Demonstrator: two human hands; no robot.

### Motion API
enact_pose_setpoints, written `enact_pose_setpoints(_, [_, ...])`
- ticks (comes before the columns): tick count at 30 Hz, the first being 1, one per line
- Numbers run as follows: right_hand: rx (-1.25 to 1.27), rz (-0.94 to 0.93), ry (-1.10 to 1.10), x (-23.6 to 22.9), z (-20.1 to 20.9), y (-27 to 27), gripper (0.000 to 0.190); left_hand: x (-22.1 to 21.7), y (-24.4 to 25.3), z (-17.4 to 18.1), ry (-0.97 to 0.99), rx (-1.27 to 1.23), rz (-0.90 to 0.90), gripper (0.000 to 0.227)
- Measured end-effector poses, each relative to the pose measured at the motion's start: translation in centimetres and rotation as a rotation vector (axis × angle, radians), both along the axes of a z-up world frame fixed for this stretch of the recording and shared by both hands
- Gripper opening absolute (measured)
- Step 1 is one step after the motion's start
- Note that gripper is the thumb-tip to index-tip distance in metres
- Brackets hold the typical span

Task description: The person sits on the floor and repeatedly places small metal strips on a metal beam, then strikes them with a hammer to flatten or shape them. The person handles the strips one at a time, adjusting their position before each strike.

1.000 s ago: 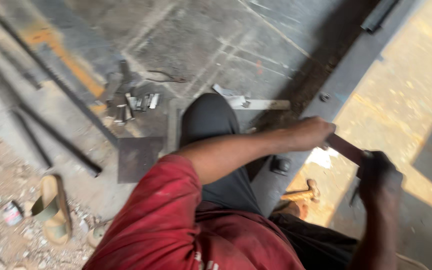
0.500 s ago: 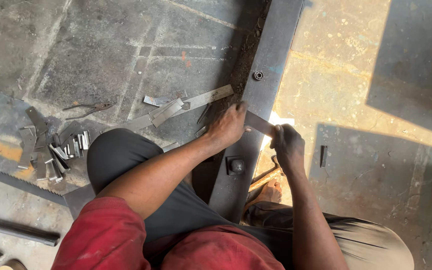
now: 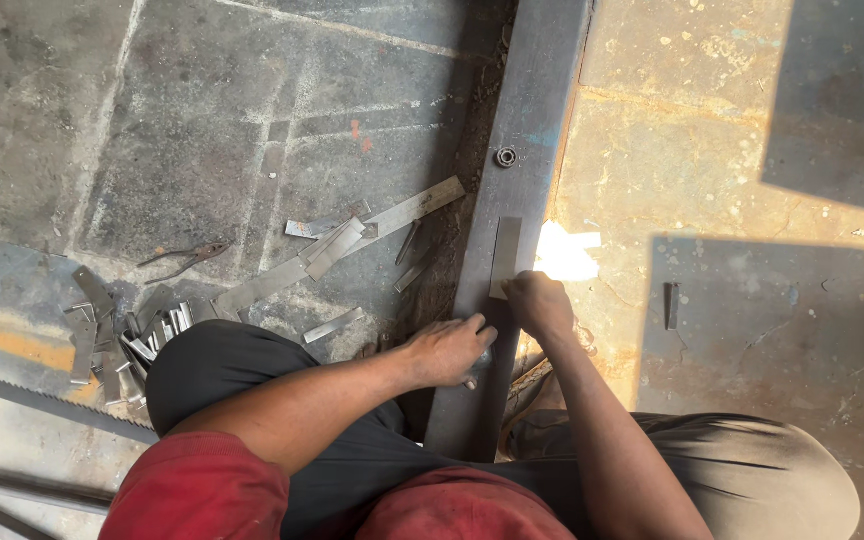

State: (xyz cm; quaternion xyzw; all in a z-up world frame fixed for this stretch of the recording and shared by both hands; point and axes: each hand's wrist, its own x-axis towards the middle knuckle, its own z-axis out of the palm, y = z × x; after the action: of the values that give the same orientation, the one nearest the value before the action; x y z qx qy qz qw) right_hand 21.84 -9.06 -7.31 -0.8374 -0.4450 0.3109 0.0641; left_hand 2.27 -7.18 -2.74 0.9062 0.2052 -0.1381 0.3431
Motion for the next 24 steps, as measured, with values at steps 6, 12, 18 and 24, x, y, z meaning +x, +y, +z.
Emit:
enact_pose_setpoints(6, [-0.117, 0.115, -0.084, -1.3, 3.5, 1.0, 0.043, 0.1, -0.2, -3.0, -0.062, 0.069, 0.013, 0.043])
enact_pose_setpoints(12, [-0.132, -0.282, -0.233, 2.8, 1.2, -0.4, 0.045, 1.1, 3.0, -3.8, -0.246, -0.034, 0.148, 0.054])
enact_pose_setpoints(18, [-0.429, -0.029, -0.120, 4.9, -7.5, -5.3, 0.049, 3.1, 7.8, -2.6, -0.396, 0.152, 0.330, 0.052])
enact_pose_setpoints(24, [-0.732, 0.399, 0.103, 1.9, -16.3, -12.2, 0.050, 6.9, 10.6, -3.7, -0.512, 0.051, 0.443, 0.049])
